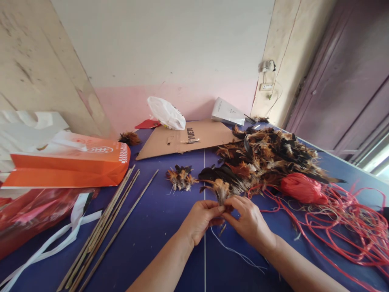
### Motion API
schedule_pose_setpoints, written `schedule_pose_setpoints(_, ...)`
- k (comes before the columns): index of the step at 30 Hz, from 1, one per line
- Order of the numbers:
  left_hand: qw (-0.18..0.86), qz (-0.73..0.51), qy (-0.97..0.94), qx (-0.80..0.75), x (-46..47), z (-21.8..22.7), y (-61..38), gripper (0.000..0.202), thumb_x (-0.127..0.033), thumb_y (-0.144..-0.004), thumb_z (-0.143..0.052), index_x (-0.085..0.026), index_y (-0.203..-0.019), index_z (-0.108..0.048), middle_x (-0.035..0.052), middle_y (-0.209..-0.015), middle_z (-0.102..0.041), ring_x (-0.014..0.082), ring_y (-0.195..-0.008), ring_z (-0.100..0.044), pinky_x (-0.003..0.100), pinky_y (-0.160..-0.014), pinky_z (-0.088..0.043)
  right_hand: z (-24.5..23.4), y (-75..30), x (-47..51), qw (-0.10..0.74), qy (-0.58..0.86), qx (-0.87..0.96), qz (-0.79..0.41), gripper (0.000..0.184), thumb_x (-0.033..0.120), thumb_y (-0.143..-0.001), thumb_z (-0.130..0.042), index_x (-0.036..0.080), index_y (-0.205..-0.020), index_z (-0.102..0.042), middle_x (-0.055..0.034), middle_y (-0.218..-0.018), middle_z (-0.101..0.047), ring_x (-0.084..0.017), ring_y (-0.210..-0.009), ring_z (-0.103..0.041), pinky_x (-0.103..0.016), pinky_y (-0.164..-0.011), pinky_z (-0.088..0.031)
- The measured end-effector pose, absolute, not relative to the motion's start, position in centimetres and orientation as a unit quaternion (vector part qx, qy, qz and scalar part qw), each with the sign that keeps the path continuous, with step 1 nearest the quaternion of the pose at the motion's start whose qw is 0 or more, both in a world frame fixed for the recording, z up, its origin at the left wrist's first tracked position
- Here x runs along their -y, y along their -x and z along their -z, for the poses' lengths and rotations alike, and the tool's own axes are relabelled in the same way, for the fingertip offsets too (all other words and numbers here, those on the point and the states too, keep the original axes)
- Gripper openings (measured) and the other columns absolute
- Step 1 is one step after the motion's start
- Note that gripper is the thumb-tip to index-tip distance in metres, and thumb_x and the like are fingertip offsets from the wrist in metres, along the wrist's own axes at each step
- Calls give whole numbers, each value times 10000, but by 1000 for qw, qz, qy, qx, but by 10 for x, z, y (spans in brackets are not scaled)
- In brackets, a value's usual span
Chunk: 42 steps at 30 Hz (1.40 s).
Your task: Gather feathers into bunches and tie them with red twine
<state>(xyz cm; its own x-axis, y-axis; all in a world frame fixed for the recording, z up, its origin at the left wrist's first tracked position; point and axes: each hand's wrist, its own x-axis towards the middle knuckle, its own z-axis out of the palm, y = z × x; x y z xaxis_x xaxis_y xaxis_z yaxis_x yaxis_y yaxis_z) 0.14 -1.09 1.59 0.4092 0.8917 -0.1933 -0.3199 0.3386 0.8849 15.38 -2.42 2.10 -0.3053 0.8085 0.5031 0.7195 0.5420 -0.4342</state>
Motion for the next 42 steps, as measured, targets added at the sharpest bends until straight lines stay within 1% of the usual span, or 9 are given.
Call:
schedule_pose_setpoints(3,689,-420,-447,-385,10,-18,0,189,-283,-616,-698,-117,-700,-666,70,-736,-674,137,-675,-589,247,-649,-445,-24,-154,24,369,461,799,-113,104,240,-737,-569,178,-821,-579,-34,-770,-590,-159,-728,-528,-274,-686,-389)
schedule_pose_setpoints(9,626,-399,-534,-405,12,-22,-1,185,-320,-642,-657,-137,-661,-671,27,-581,-629,113,-549,-551,210,-509,-390,-24,-156,16,410,460,659,-432,200,335,-739,-547,141,-746,-597,-8,-644,-596,-112,-591,-532,-215,-547,-396)
schedule_pose_setpoints(14,622,-395,-544,-401,12,-16,-6,154,-288,-645,-651,-137,-669,-674,28,-573,-632,115,-537,-549,218,-519,-404,-14,-153,14,467,472,558,-497,247,366,-654,-624,128,-625,-564,13,-544,-548,-93,-517,-486,-207,-497,-366)
schedule_pose_setpoints(20,524,-461,-574,-429,13,-13,-12,207,-255,-610,-679,-164,-795,-706,30,-633,-662,140,-564,-552,224,-535,-413,-8,-147,14,510,523,554,-399,250,373,-659,-611,140,-605,-540,35,-513,-490,-80,-493,-423,-200,-469,-338)
schedule_pose_setpoints(25,463,-492,-594,-436,17,-15,-13,176,-276,-631,-662,-173,-761,-722,25,-594,-660,149,-540,-544,223,-516,-396,-11,-144,16,511,526,547,-404,262,395,-660,-602,147,-609,-535,25,-520,-501,-84,-484,-415,-208,-466,-352)
schedule_pose_setpoints(31,561,-472,-533,-422,14,-10,-13,199,-292,-621,-673,-145,-749,-711,44,-567,-653,139,-499,-551,228,-485,-406,-17,-139,18,500,521,535,-438,237,354,-661,-597,149,-566,-526,33,-484,-501,-83,-467,-440,-203,-467,-358)
schedule_pose_setpoints(35,604,-461,-488,-429,10,-11,-9,166,-269,-611,-683,-132,-703,-695,54,-571,-653,143,-521,-582,226,-486,-421,-33,-153,8,416,516,612,-432,178,318,-655,-594,141,-643,-612,13,-551,-574,-96,-512,-488,-210,-507,-382)
schedule_pose_setpoints(38,613,-510,-419,-433,4,-14,-2,181,-275,-604,-696,-128,-708,-675,65,-646,-670,142,-591,-610,216,-529,-438,-49,-174,-6,376,546,657,-359,216,313,-658,-576,160,-783,-661,-10,-669,-639,-118,-576,-533,-221,-543,-398)
schedule_pose_setpoints(42,618,-581,-308,-430,-6,-14,8,233,-269,-549,-742,-140,-723,-656,46,-705,-669,124,-635,-610,183,-520,-420,-55,-197,-23,341,611,686,-200,173,292,-661,-551,173,-700,-671,-10,-621,-638,-135,-578,-545,-234,-559,-387)
